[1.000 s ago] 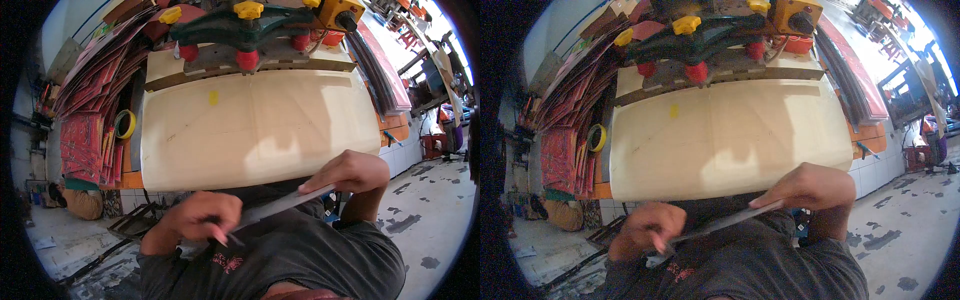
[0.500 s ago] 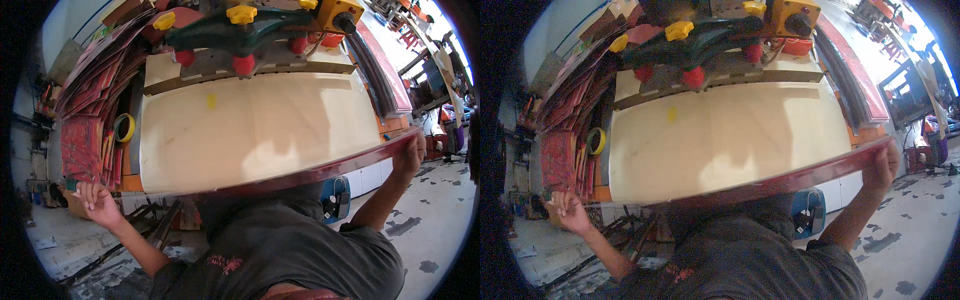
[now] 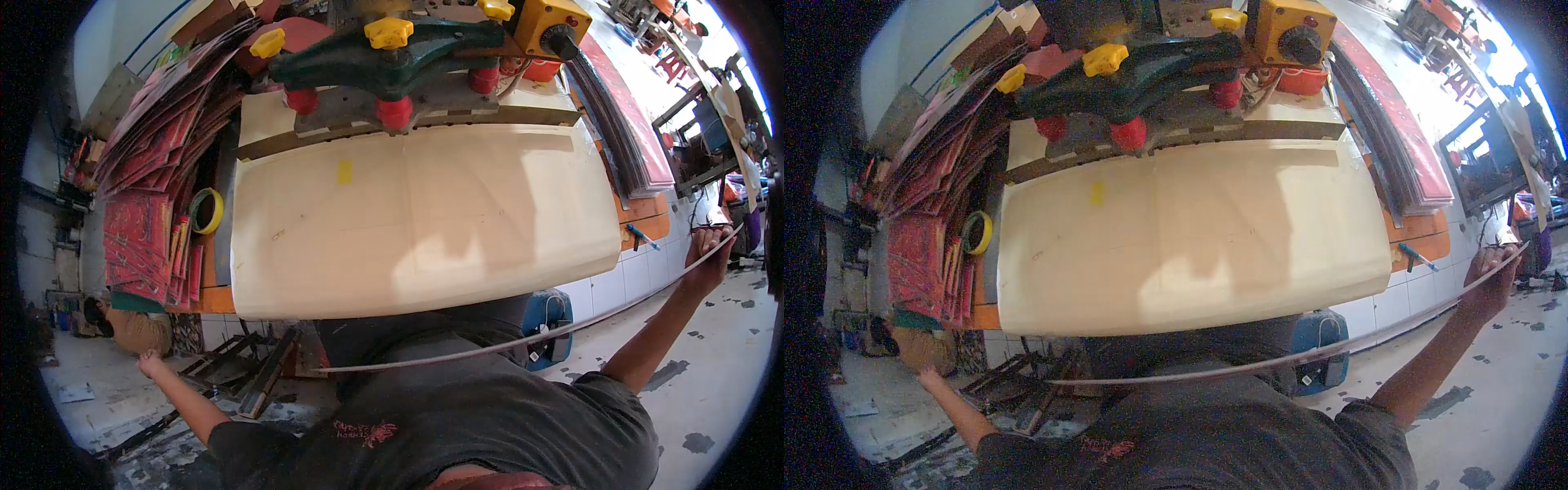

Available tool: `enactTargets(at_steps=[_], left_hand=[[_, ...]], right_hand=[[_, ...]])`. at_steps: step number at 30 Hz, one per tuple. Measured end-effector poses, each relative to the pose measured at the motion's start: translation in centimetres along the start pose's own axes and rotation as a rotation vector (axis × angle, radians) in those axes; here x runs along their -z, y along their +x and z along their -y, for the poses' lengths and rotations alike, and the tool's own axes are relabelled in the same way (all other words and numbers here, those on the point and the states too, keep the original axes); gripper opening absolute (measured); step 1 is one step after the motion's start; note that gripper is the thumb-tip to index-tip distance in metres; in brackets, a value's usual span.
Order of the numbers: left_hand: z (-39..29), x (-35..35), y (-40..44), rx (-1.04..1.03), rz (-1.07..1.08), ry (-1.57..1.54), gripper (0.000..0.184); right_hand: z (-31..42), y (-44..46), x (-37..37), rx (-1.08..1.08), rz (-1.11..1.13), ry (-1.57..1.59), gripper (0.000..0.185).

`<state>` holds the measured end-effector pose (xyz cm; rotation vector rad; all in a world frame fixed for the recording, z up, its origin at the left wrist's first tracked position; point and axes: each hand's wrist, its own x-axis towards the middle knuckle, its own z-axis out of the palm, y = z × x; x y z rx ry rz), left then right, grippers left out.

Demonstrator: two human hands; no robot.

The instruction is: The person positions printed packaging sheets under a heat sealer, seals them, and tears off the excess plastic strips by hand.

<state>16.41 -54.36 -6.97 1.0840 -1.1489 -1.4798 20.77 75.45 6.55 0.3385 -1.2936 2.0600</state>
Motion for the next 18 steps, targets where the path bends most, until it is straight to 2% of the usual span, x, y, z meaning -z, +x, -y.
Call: enactTargets(at_steps=[2, 3, 4, 6, 7, 8, 11, 13, 14, 15, 16, 17, 18], left_hand=[[1.0, 1.4, 2.6, 0.021, 0.143, 0.030, 0.034], [1.3, 0.9, 1.4, 0.040, 0.301, 0.025, 0.035], [1.1, -0.2, -2.2, 0.032, 0.583, 0.023, 0.037], [4.8, 0.4, 1.2, -0.002, 0.369, 0.035, 0.030], [4.5, -1.9, -4.2, -0.019, 0.263, 0.043, 0.032], [4.7, -2.7, -7.5, -0.035, 0.279, 0.071, 0.032], [4.4, -4.8, -16.2, -0.085, 0.327, 0.149, 0.036], [3.6, -5.5, -20.1, -0.089, 0.298, 0.276, 0.031], [3.1, -5.6, -21.6, -0.087, 0.302, 0.270, 0.031], [2.6, -5.8, -23.0, -0.308, 0.249, 0.286, 0.032], [1.7, -6.2, -25.0, -0.527, 0.195, 0.298, 0.034], [-1.4, -8.5, -31.5, -0.541, 0.114, 0.263, 0.031], [-2.6, -9.3, -33.1, -0.618, 0.101, 0.211, 0.030]], right_hand=[[-0.2, -0.4, 0.5, 0.022, -0.158, -0.006, 0.022], [-0.4, -0.6, 0.3, 0.029, -0.240, -0.004, 0.022], [-0.8, -0.7, 0.7, 0.023, -0.206, 0.019, 0.021], [-2.0, -1.4, 1.9, -0.008, -0.173, 0.042, 0.025], [-2.6, -1.8, 2.6, -0.023, -0.157, 0.053, 0.028], [-4.2, -2.0, -0.4, 0.077, -0.393, -0.181, 0.032], [-5.7, -2.4, 0.4, 0.182, -0.574, -0.688, 0.050], [-6.5, -2.2, -3.7, 0.041, -0.564, -0.314, 0.056], [-6.9, -2.3, -2.7, 0.011, -0.549, -0.315, 0.057], [-7.5, -2.5, -2.9, 0.021, -0.552, -0.318, 0.057], [-8.2, -2.8, -3.9, 0.002, -0.463, -0.340, 0.055], [-8.9, -3.2, -4.8, -0.017, -0.375, -0.364, 0.053], [-9.7, -3.4, -5.5, -0.062, -0.183, -0.251, 0.052]])
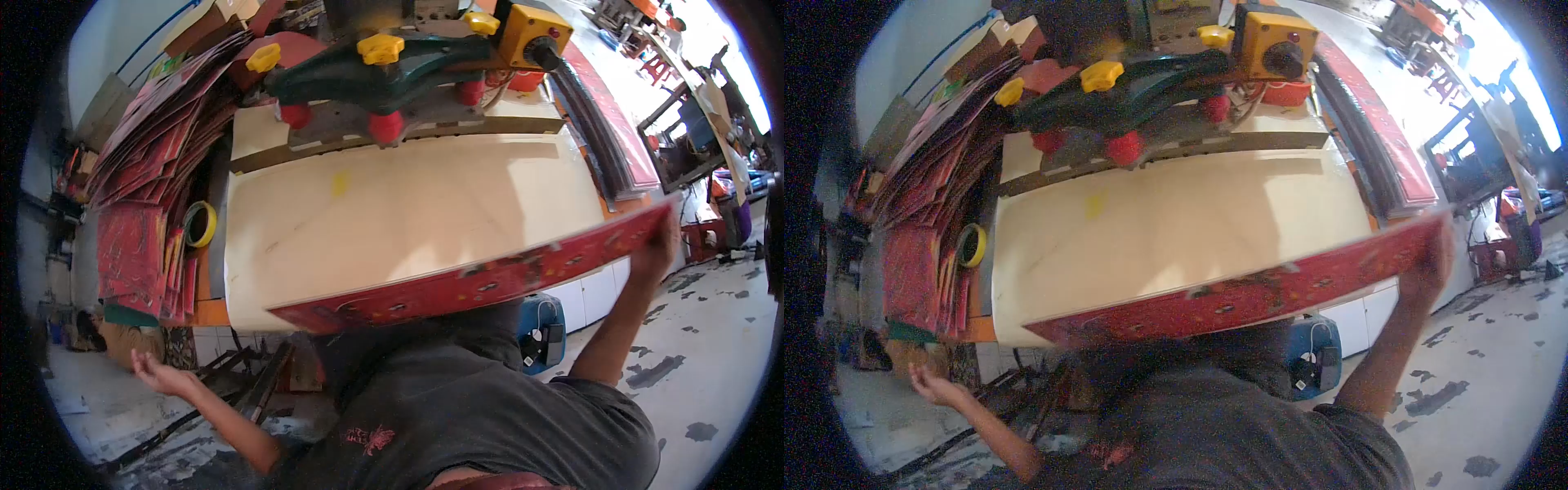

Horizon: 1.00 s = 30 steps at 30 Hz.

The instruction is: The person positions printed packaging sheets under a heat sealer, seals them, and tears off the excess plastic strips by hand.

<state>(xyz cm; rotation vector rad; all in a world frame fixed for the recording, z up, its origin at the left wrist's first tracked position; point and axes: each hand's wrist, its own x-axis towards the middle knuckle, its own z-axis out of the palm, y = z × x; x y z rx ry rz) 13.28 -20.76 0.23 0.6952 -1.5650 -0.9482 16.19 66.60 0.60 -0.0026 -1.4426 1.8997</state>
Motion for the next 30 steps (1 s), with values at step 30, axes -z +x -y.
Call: enactTargets(at_steps=[30], left_hand=[[-33.6, -5.4, -28.9, 0.047, 0.369, -1.834, 0.019]], right_hand=[[-6.5, -5.1, -20.9, -0.408, 0.102, 0.043, 0.027]])
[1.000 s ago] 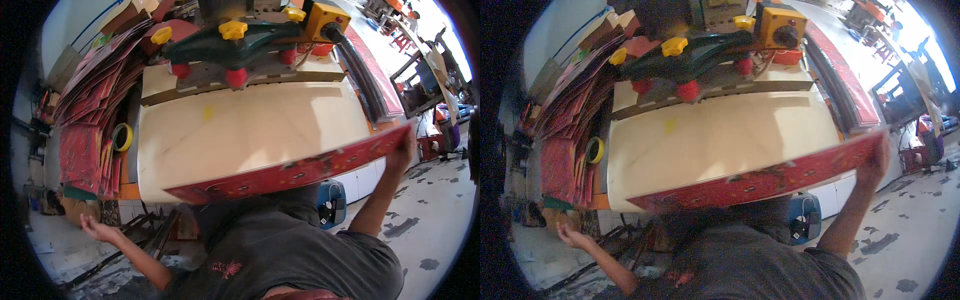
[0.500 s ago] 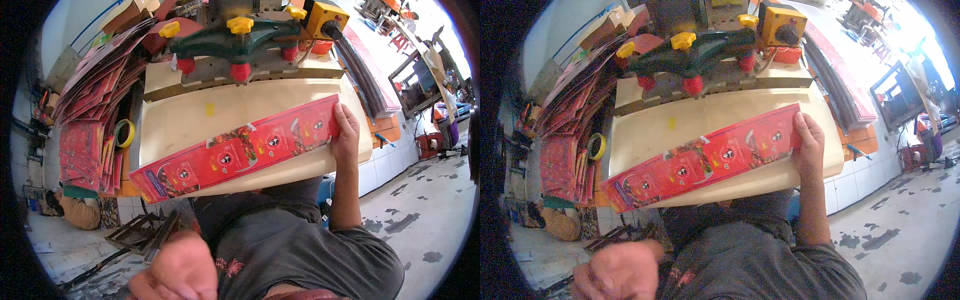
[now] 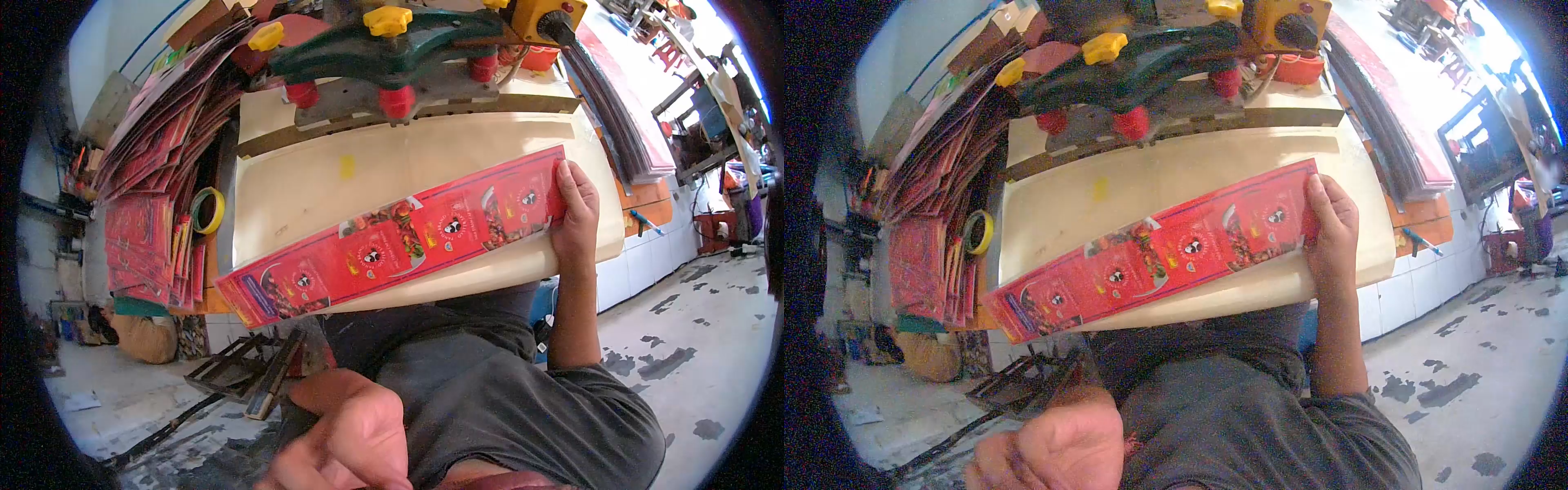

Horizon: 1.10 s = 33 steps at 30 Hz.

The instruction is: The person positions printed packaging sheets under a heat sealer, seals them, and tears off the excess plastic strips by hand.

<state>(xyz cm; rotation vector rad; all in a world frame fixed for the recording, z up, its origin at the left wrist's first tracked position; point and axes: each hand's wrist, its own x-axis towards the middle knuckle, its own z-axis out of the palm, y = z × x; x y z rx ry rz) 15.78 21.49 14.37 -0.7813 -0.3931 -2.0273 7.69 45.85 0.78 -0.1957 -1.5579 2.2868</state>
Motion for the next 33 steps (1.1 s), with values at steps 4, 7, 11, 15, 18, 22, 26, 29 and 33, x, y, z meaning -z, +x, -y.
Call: enactTargets(at_steps=[4, 7, 11, 15, 18, 22, 26, 29, 33], left_hand=[[-3.5, 4.9, 1.6, 0.646, 0.715, 0.128, 0.019], [-0.6, 5.8, 0.4, 0.522, 1.028, 0.388, 0.027], [2.4, 7.7, 1.2, 0.578, 1.159, 0.862, 0.036], [3.1, 10.8, 1.8, 0.525, 1.204, 1.317, 0.051], [2.1, 12.8, 1.8, 0.941, 1.206, 1.275, 0.049], [1.3, 13.8, 1.4, 1.261, 1.223, 1.128, 0.032], [1.0, 13.5, 2.0, 1.279, 1.208, 1.223, 0.024], [0.5, 12.6, 3.2, 1.271, 1.031, 1.192, 0.018], [0.4, 12.9, 4.4, 1.252, 0.993, 1.209, 0.018]], right_hand=[[0.0, -0.1, 0.0, 0.014, -0.021, -0.015, 0.029], [-0.3, 0.0, 0.5, 0.025, -0.005, 0.054, 0.028], [-0.4, -1.1, 1.0, 0.060, -0.010, 0.098, 0.028], [-0.3, -2.6, 0.8, 0.083, 0.084, -0.050, 0.028], [1.2, -4.1, -0.7, 0.054, 0.242, -0.399, 0.022], [2.1, -4.4, -3.1, 0.083, 0.357, -0.373, 0.023], [2.7, -4.2, -4.2, -0.035, 0.376, -0.280, 0.022], [2.5, -3.8, -3.6, -0.042, 0.439, -0.295, 0.021], [2.0, -3.8, -3.5, -0.072, 0.494, -0.174, 0.023]])
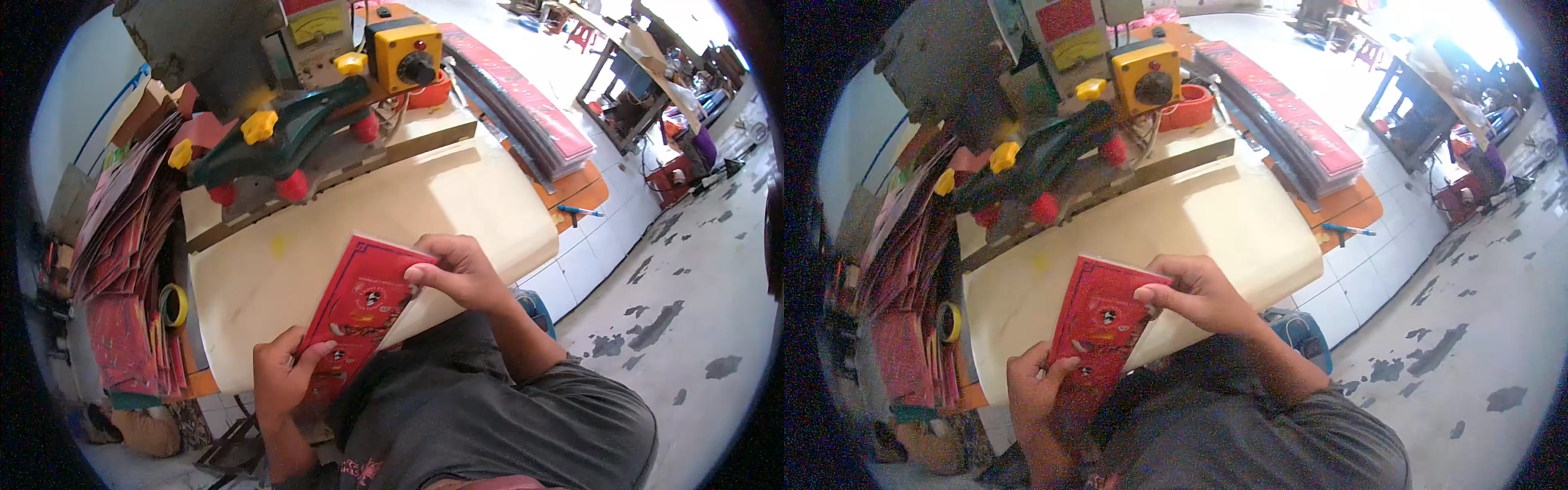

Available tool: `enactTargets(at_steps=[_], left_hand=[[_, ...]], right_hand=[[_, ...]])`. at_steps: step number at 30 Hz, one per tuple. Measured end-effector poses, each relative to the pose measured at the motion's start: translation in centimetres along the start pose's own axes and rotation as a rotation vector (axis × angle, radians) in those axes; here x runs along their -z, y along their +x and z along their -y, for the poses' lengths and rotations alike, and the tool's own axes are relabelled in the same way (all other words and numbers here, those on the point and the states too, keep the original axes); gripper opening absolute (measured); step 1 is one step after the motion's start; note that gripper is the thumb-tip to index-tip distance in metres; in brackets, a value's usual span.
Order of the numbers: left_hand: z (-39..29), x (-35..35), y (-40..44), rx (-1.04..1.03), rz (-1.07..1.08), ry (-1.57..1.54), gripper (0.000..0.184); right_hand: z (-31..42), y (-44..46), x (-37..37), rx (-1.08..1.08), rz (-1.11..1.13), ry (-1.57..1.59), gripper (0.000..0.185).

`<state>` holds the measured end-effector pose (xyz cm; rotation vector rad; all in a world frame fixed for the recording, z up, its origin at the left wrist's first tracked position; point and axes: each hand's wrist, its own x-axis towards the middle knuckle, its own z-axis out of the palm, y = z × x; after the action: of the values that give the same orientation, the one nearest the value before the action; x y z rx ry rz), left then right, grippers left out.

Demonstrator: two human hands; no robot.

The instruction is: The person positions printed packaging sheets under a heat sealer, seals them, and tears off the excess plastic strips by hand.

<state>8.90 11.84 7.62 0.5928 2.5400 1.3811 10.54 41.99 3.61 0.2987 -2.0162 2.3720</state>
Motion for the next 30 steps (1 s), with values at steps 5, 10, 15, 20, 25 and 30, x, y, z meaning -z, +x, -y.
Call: enactTargets(at_steps=[5, 10, 15, 20, 25, 30], left_hand=[[0.7, 0.3, -0.1, 0.050, -0.066, -0.039, 0.018], [0.5, 0.7, -0.3, 0.059, -0.052, -0.002, 0.020], [1.1, 0.8, -0.3, 0.073, -0.072, -0.102, 0.018], [3.1, -0.2, -0.5, 0.111, -0.086, -0.351, 0.016], [2.6, -0.3, -0.3, 0.112, -0.065, -0.333, 0.016], [2.8, -0.6, -0.4, 0.138, -0.067, -0.349, 0.016]], right_hand=[[0.6, 0.3, 1.0, -0.011, 0.137, 0.044, 0.024], [1.9, 0.4, 1.9, 0.008, 0.196, -0.322, 0.025], [0.9, 0.1, 1.4, -0.051, 0.136, -0.101, 0.025], [1.0, 0.0, 0.5, 0.076, 0.082, -0.024, 0.028], [0.6, -0.3, 0.4, 0.154, -0.003, -0.257, 0.028], [1.0, -0.4, -0.5, 0.123, -0.061, -0.266, 0.027]])
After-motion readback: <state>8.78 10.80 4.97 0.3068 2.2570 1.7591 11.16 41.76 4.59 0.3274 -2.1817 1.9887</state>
